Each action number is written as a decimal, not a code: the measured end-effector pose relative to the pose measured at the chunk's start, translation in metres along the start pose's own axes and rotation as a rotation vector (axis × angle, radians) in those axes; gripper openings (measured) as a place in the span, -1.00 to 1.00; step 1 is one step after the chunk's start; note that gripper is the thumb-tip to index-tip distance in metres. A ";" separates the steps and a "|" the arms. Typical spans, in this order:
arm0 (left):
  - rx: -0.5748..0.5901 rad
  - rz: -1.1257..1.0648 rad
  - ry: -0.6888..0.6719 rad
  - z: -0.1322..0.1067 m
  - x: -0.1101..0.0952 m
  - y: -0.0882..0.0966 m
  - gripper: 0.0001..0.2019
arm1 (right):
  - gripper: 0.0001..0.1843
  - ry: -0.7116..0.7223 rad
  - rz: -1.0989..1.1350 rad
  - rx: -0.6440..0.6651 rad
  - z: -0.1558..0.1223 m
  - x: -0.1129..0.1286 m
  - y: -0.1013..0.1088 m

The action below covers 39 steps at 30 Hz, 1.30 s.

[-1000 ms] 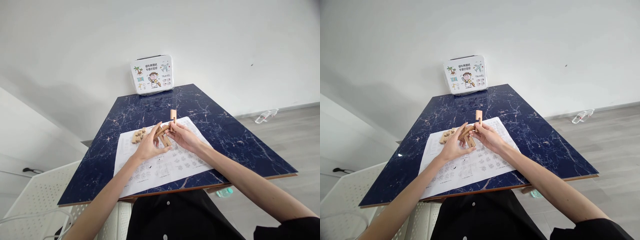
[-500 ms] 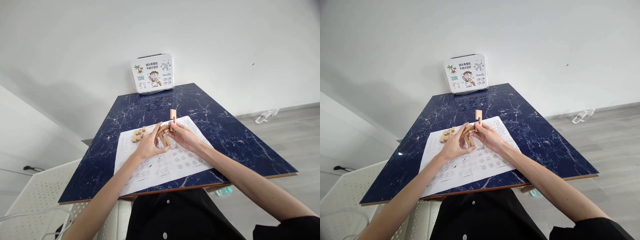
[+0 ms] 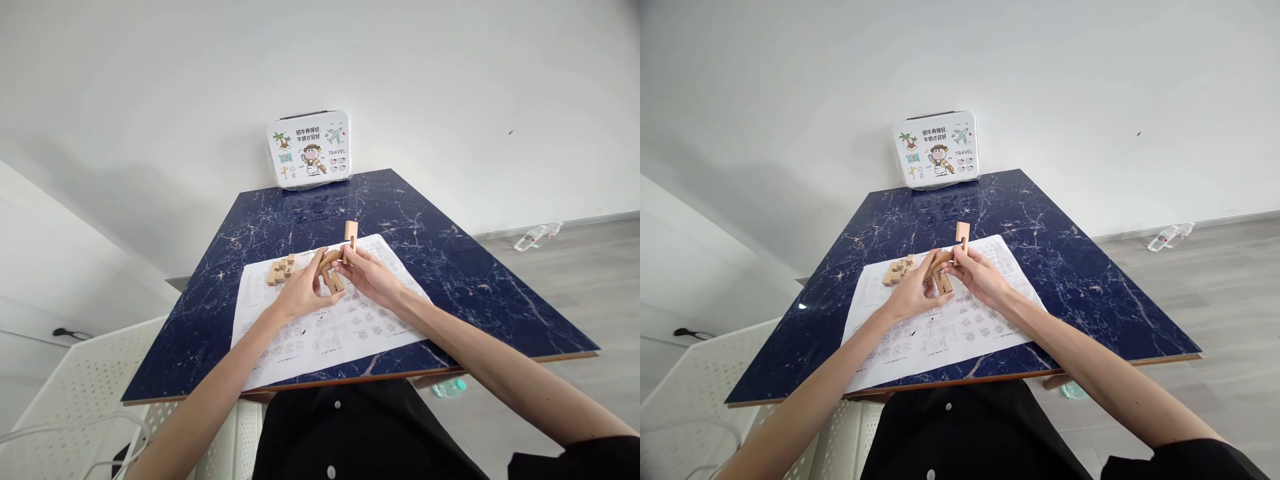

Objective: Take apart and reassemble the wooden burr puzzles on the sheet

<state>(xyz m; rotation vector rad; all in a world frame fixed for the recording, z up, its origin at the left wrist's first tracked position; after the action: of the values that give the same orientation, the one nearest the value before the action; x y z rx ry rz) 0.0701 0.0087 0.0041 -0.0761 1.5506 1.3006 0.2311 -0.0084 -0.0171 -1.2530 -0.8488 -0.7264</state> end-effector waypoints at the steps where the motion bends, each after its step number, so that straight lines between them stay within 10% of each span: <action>1: 0.003 -0.001 0.003 0.000 -0.001 0.000 0.07 | -0.74 0.003 -0.004 0.003 0.000 0.000 -0.001; 16: 0.030 -0.068 -0.043 -0.001 0.003 0.000 -0.20 | -0.74 0.014 -0.054 0.078 -0.002 -0.008 0.001; 23: -0.063 -0.201 0.006 -0.003 0.013 0.003 0.27 | -0.78 -0.018 -0.054 0.025 -0.002 -0.006 0.002; 39: 0.074 -0.220 -0.026 0.000 0.013 0.007 -0.34 | -0.81 -0.095 0.106 -0.062 0.001 -0.003 0.014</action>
<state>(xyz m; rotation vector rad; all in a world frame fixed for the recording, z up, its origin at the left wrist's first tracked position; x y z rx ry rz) 0.0599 0.0185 -0.0005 -0.1773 1.5203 1.0666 0.2411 -0.0048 -0.0269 -1.3857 -0.8355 -0.6165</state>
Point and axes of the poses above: each hand's wrist, its own z-axis towards the middle knuckle, its own y-axis out of the back of the hand, x = y × z, the point moved 5 cm from there along z, towards the middle knuckle, and after that the axes turned 11 degrees about -z, right-handed, at the moved point
